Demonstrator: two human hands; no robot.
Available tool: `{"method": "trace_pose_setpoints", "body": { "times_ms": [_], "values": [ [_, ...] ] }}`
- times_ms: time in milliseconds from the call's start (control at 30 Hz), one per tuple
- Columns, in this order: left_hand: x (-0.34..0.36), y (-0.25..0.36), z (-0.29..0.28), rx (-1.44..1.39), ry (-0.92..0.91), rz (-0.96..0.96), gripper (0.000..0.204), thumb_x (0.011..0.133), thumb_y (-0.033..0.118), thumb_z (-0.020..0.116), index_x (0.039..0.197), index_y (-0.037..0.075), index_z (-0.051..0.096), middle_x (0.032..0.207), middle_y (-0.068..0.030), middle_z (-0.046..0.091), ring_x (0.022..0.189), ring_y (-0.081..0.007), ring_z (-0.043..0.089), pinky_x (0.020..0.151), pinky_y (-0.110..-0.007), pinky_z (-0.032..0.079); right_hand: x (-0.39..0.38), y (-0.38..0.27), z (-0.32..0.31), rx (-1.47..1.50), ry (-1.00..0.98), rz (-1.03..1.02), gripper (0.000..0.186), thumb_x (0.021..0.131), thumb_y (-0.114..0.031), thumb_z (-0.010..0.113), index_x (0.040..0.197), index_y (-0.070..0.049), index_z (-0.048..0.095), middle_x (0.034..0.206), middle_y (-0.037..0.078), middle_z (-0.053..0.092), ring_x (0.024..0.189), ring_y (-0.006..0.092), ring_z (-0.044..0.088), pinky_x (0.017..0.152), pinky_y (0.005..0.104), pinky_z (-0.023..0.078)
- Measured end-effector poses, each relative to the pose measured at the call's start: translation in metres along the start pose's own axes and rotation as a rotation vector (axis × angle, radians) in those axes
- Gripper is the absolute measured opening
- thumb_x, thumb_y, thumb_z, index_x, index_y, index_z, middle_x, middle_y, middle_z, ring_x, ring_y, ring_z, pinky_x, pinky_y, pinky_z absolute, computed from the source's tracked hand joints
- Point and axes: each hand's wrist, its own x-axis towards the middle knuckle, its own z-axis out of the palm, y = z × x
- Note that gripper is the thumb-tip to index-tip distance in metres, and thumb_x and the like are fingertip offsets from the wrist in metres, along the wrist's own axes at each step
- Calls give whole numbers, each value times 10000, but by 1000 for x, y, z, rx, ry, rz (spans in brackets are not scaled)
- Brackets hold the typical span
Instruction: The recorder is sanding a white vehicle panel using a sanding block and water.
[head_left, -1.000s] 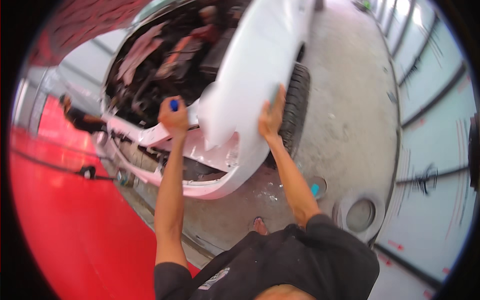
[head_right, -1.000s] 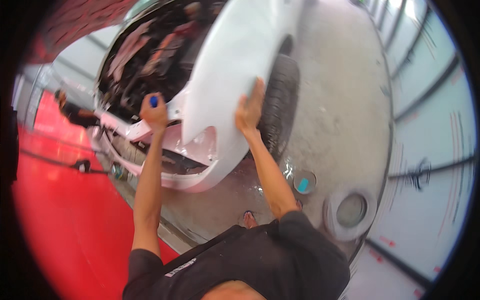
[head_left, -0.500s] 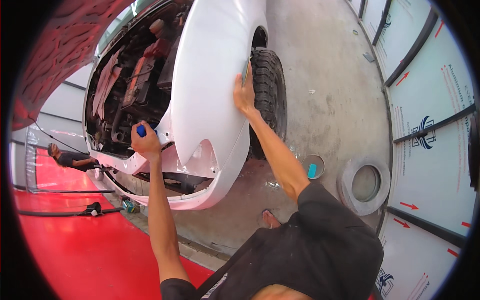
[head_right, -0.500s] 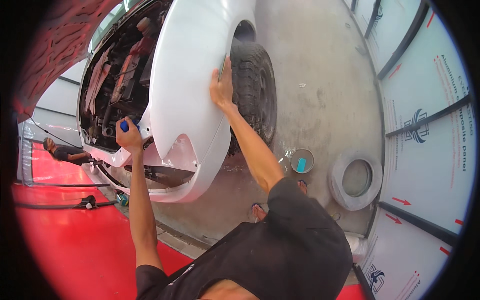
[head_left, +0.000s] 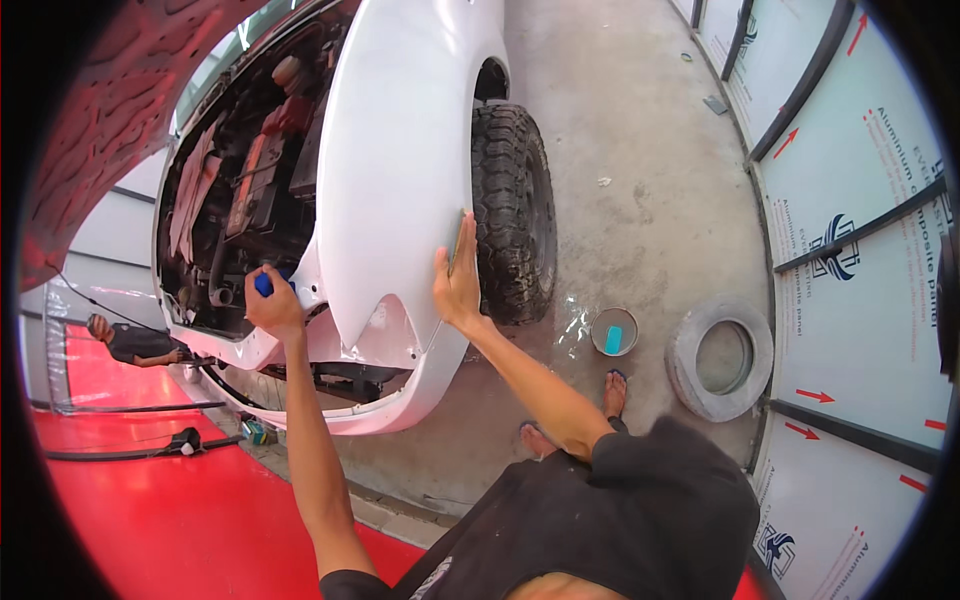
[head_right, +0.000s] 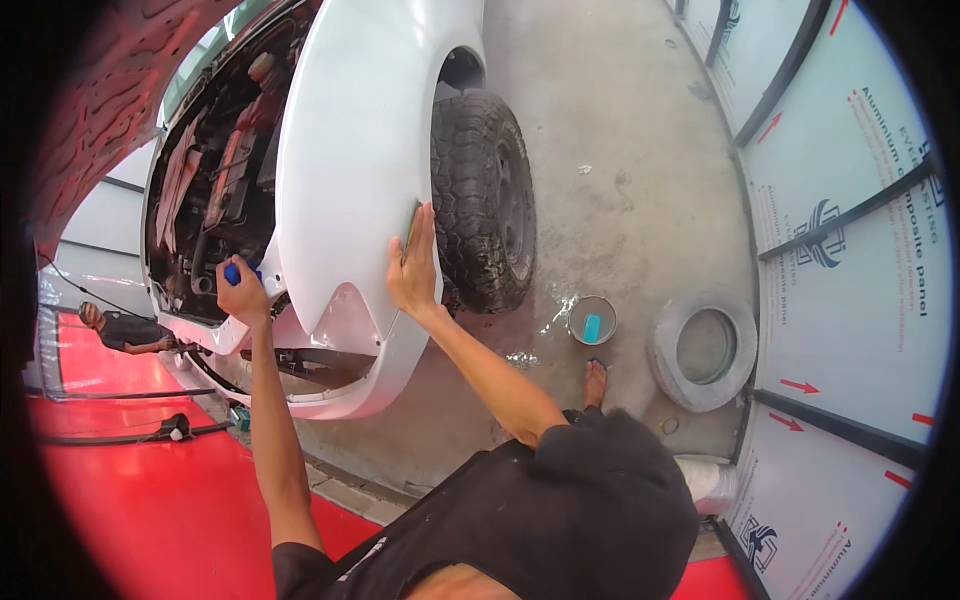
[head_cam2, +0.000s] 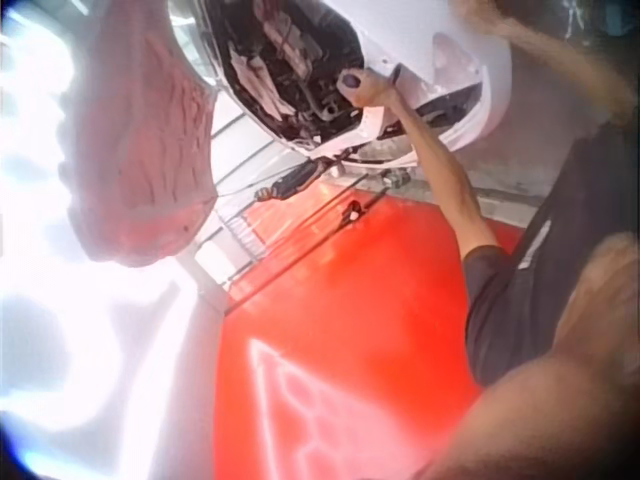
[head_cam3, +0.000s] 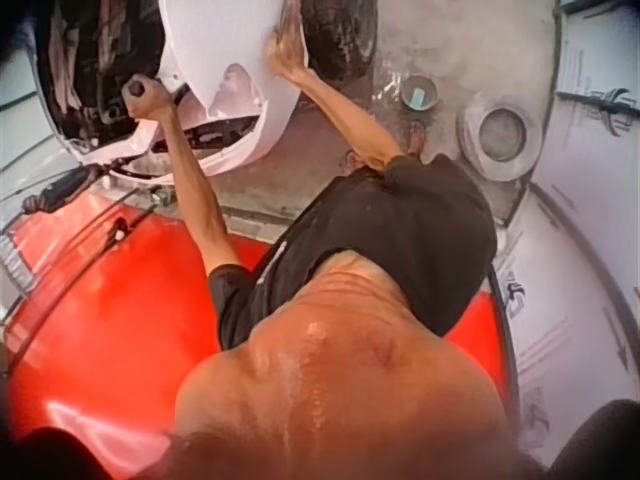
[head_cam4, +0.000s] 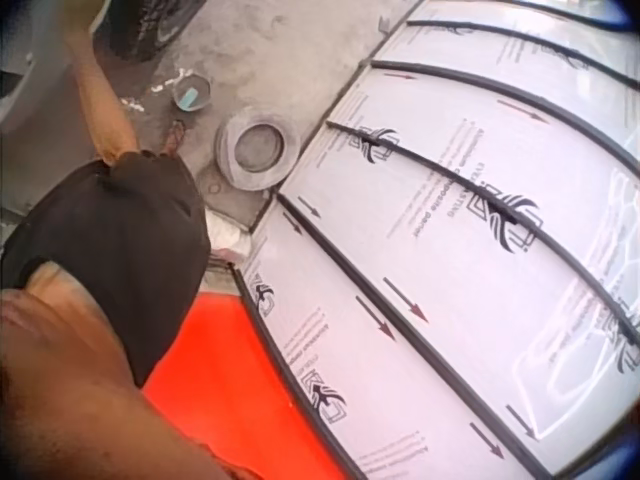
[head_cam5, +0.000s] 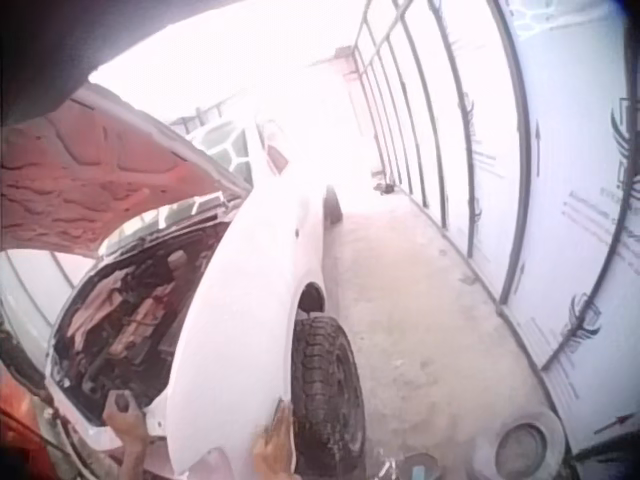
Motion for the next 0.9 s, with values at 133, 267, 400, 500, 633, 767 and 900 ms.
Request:
{"method": "trace_pose_setpoints", "body": {
  "times_ms": [133, 267, 400, 500, 633, 767, 900],
  "values": [
    [2, 2, 6, -22, 22, 67, 202, 915, 238, 710, 946, 39, 721, 871, -170, 729, 783, -357, 702, 722, -422, 542, 81, 8, -18, 209, -108, 251, 696, 1092, -344, 341, 1605, 37, 66, 1677, 248, 112, 1555, 429, 82, 1269, 488, 87],
    [-3, -7, 2, -33, 9, 36, 190, 913, 234, 712, 946, 47, 720, 858, -161, 729, 773, -358, 702, 715, -425, 544, -7, -1, -13, 148, -80, 95, 733, 1098, -419, 292, 1599, 50, 35, 1677, 265, 58, 1557, 424, 37, 1278, 466, 79],
    [-2, -2, -4, -16, -7, 30, 191, 909, 239, 717, 948, 53, 722, 861, -158, 730, 771, -356, 702, 715, -422, 545, 32, -3, -14, 109, -139, 273, 735, 1099, -409, 254, 1590, 74, -3, 1678, 269, 10, 1564, 404, -10, 1276, 468, 42],
    [-2, 11, 6, -16, -13, 31, 194, 909, 243, 715, 949, 54, 723, 867, -159, 731, 774, -355, 703, 714, -423, 545, 34, 13, -19, 146, -160, 243, 734, 1102, -412, 240, 1590, 72, -16, 1680, 264, -31, 1567, 386, -40, 1276, 462, 15],
    [3, -6, 2, 28, 12, 65, 203, 908, 247, 711, 940, 46, 722, 851, -160, 730, 761, -356, 705, 704, -422, 544, -19, -19, -16, 103, -153, 260, 760, 1101, -449, 215, 1583, 87, -26, 1678, 269, -36, 1567, 379, -47, 1278, 444, 1],
    [3, -1, 4, 13, 23, 71, 202, 906, 249, 713, 935, 49, 725, 831, -159, 731, 748, -353, 707, 696, -426, 546, 24, -29, -23, 106, -174, 389, 767, 1102, -443, 214, 1577, 90, -68, 1676, 267, -76, 1563, 389, -78, 1274, 464, -8],
    [8, -8, 2, 49, 29, 77, 211, 910, 264, 707, 937, 55, 726, 829, -157, 731, 741, -355, 704, 690, -429, 544, -41, -40, -16, 139, -151, 289, 763, 1097, -455, 199, 1580, 91, -27, 1675, 276, -26, 1569, 372, -27, 1284, 442, 28]
  ]
}}
